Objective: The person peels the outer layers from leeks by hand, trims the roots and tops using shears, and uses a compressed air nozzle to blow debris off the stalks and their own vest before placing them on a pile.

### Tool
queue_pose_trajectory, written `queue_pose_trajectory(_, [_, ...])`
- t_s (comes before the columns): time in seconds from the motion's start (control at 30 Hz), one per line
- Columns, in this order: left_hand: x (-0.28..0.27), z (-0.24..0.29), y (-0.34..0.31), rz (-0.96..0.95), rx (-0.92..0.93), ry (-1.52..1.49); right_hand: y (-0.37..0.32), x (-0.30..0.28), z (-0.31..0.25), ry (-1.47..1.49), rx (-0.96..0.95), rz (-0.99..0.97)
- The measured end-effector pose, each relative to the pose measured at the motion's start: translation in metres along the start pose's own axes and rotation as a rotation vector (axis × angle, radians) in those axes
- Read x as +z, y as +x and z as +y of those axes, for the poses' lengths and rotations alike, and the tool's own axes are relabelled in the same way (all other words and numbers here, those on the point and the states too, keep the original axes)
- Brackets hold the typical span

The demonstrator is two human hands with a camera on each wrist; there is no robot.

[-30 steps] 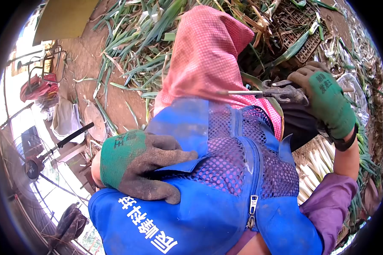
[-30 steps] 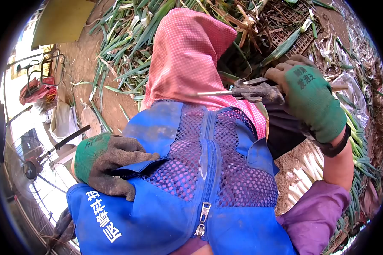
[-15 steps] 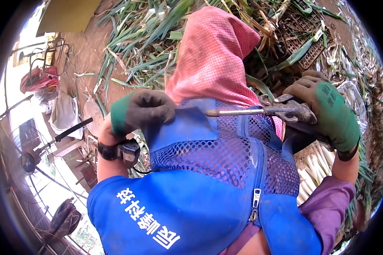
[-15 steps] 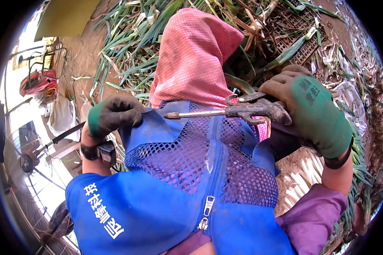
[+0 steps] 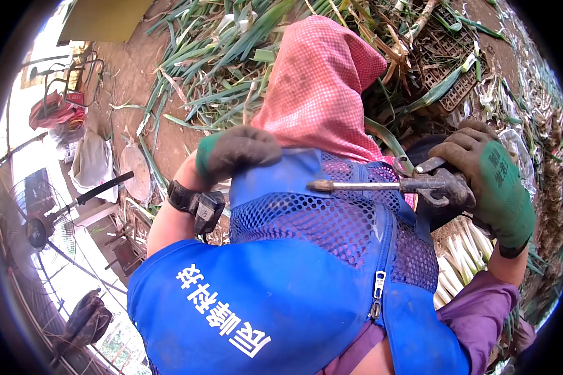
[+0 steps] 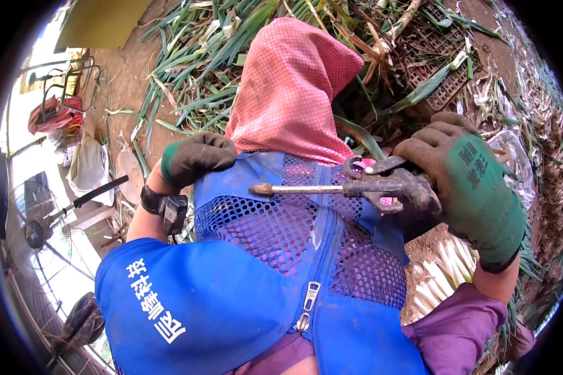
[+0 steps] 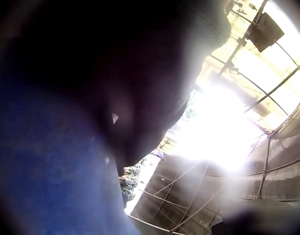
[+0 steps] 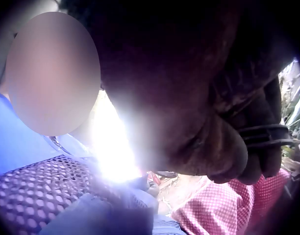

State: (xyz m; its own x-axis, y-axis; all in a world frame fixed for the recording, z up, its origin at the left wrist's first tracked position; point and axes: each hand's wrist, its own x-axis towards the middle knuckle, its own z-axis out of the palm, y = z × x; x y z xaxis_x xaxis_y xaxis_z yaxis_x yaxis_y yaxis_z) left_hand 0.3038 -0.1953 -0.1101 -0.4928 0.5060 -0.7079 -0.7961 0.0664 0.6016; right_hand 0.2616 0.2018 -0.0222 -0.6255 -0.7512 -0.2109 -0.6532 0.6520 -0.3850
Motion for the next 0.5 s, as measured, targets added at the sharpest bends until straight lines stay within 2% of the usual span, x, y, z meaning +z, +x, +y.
queue_pose_trajectory(0.07, [0.0,-0.001,0.001,0.016,-0.005,-0.013,0.001,-0.001,0.001,-0.001,0.002,-0.013])
queue_pose_trajectory(0.27, [-0.015,-0.012,0.005,-0.1,0.002,-0.032,0.001,0.0,0.004,0.008,0.026,-0.05])
queue_pose_trajectory(0.37, [-0.01,0.001,-0.005,0.006,0.029,0.142,-0.001,0.001,0.006,0.039,0.029,-0.066])
queue_pose_trajectory(0.47, [-0.021,0.003,-0.016,0.22,0.108,0.17,-0.008,-0.002,0.006,0.063,0.052,-0.054])
queue_pose_trajectory(0.5, [-0.031,-0.003,-0.017,0.224,0.123,0.16,-0.012,-0.002,0.01,0.084,0.051,-0.05])
